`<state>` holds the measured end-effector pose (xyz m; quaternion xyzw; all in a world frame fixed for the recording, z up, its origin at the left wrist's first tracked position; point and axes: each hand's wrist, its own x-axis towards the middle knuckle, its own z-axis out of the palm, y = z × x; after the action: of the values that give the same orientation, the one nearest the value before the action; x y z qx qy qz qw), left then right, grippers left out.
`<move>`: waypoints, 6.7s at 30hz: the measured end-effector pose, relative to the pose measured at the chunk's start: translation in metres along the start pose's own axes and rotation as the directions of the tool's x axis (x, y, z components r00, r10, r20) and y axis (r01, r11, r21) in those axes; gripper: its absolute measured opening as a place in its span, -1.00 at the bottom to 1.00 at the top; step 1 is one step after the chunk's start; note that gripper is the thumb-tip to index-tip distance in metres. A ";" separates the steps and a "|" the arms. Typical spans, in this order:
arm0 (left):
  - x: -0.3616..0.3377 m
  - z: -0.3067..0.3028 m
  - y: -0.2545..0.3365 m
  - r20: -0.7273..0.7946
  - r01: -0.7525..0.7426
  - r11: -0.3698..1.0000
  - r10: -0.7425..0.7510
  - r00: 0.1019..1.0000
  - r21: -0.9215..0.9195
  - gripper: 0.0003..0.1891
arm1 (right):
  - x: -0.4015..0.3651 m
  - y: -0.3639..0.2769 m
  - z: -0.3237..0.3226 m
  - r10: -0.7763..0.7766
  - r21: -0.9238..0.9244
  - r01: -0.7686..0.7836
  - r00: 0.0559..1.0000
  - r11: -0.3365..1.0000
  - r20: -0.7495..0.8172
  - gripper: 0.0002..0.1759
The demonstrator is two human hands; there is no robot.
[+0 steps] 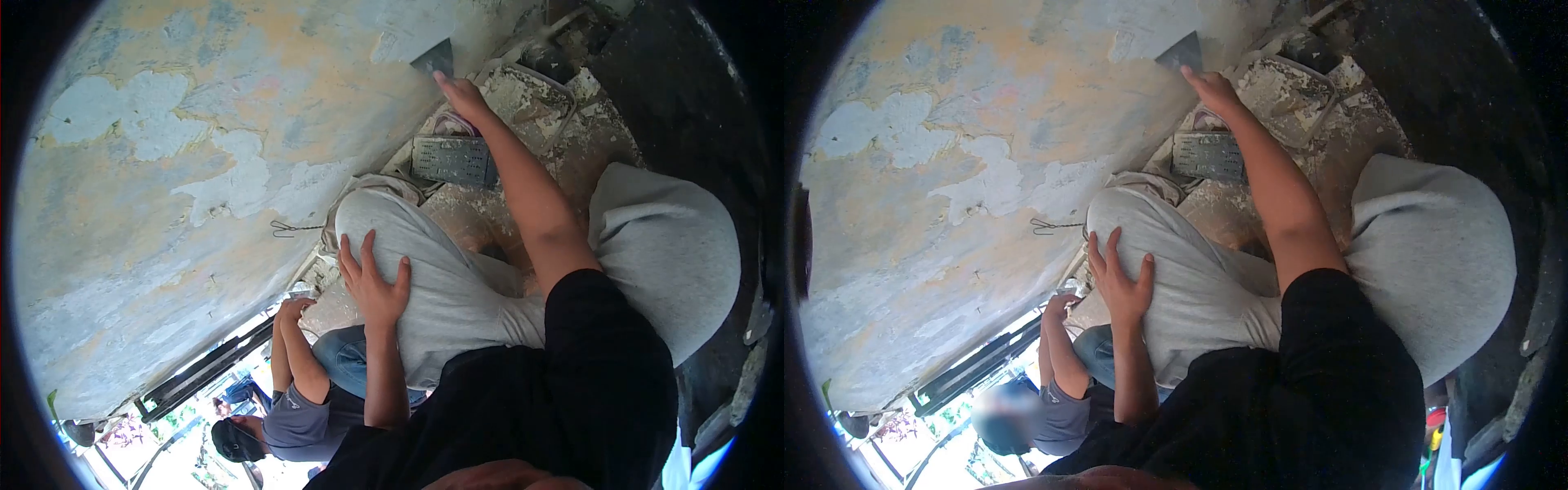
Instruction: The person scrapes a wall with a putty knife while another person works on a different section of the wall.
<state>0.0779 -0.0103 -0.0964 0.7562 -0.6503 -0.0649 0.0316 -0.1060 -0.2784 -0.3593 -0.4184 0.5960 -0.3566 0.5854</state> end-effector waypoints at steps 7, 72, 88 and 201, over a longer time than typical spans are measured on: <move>-0.002 0.001 -0.003 -0.008 -0.004 1.000 0.004 1.000 -0.008 -0.30 | -0.007 0.016 -0.006 0.071 -0.144 -0.062 0.996 0.988 0.061 0.02; -0.017 0.000 0.002 -0.052 0.000 1.000 0.001 0.999 0.007 -0.30 | -0.005 -0.090 0.015 -0.310 0.114 0.320 0.946 0.941 -0.098 -0.20; -0.013 0.000 0.005 -0.046 -0.011 1.000 0.011 0.999 0.021 -0.29 | -0.025 -0.033 0.044 -0.105 0.034 0.116 0.966 0.993 -0.236 -0.01; -0.004 -0.001 0.000 -0.046 -0.036 0.991 0.030 0.999 -0.131 -0.48 | -0.013 0.010 0.044 0.055 -0.058 -0.087 0.902 0.995 -0.428 -0.03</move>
<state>0.0776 -0.0062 -0.0949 0.7429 -0.6562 -0.0907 0.0967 -0.0638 -0.2594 -0.3654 -0.3302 0.7372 -0.3950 0.4375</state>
